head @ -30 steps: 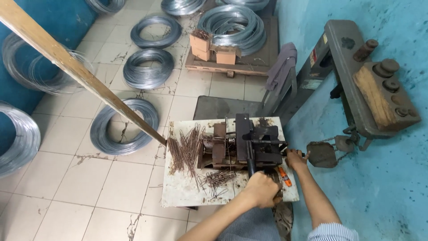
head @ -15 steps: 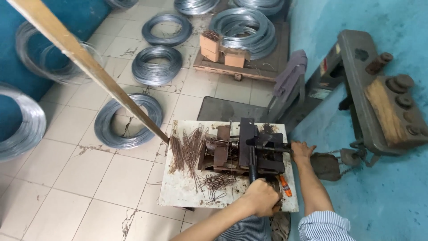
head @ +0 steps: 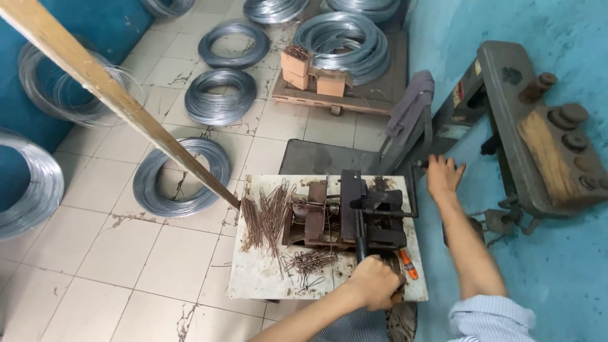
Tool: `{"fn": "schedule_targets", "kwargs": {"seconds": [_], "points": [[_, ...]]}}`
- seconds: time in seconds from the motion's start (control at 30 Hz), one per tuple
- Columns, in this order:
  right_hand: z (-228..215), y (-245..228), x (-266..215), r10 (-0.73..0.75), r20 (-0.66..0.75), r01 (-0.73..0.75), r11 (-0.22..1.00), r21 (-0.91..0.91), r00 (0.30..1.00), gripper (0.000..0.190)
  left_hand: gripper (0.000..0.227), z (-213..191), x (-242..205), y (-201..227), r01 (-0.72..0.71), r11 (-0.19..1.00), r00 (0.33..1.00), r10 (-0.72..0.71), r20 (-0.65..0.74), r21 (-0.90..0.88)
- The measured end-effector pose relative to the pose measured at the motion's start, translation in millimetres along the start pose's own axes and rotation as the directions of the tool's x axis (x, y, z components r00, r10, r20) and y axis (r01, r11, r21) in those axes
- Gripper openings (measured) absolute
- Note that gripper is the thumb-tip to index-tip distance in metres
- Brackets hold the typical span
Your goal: Cutting bundles of thin metal wires into shorter pieces using a manual lever-operated cutting machine
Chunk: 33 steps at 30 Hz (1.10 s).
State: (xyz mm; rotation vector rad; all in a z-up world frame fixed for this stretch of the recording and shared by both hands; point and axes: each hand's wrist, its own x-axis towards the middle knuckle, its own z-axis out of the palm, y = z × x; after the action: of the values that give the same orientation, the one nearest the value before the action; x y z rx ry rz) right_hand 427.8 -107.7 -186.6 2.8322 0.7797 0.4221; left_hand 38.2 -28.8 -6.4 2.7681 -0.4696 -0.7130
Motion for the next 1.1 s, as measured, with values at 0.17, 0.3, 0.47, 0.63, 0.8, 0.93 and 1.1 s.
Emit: {"fn": "schedule_targets", "kwargs": {"seconds": [0.17, 0.3, 0.47, 0.63, 0.8, 0.93, 1.1], "points": [[-68, 40, -7, -0.124, -0.216, 0.116, 0.992, -0.05, 0.969, 0.032, 0.039, -2, -1, 2, 0.011, 0.999, 0.999, -0.013, 0.046, 0.034], [-153, 55, -34, -0.17, -0.036, 0.173, 0.981, 0.09, 0.985, 0.03, 0.044, 2, 1, 0, 0.016, 1.0, 1.0, -0.017, 0.01, 0.024], [-219, 50, -97, -0.066, 0.087, 0.058, 0.993, 0.1, 0.994, 0.024, 0.045, 9, 3, 0, 0.008, 0.999, 1.0, -0.007, -0.012, 0.039], [-224, 54, -167, -0.018, 0.192, 0.027, 0.999, -0.043, 0.981, 0.026, 0.041, 19, 9, -2, -0.003, 1.0, 0.998, 0.004, -0.066, 0.024], [-202, 37, -234, 0.009, 0.755, 0.158, 0.976, -0.149, 0.656, 0.026, 0.045, 23, 8, -3, -0.045, 0.997, 0.99, 0.052, -0.134, 0.058], [-61, 36, -276, -0.069, 0.637, 0.079, 0.997, 0.012, 0.768, 0.024, 0.038, 60, 27, -8, -0.049, 0.996, 0.909, 0.076, -0.41, 0.077], [14, 13, -256, -0.223, 0.535, 0.217, 0.973, 0.075, 0.815, 0.017, 0.032, 40, 24, -8, -0.061, 0.998, 0.969, 0.065, -0.237, 0.024]]}}
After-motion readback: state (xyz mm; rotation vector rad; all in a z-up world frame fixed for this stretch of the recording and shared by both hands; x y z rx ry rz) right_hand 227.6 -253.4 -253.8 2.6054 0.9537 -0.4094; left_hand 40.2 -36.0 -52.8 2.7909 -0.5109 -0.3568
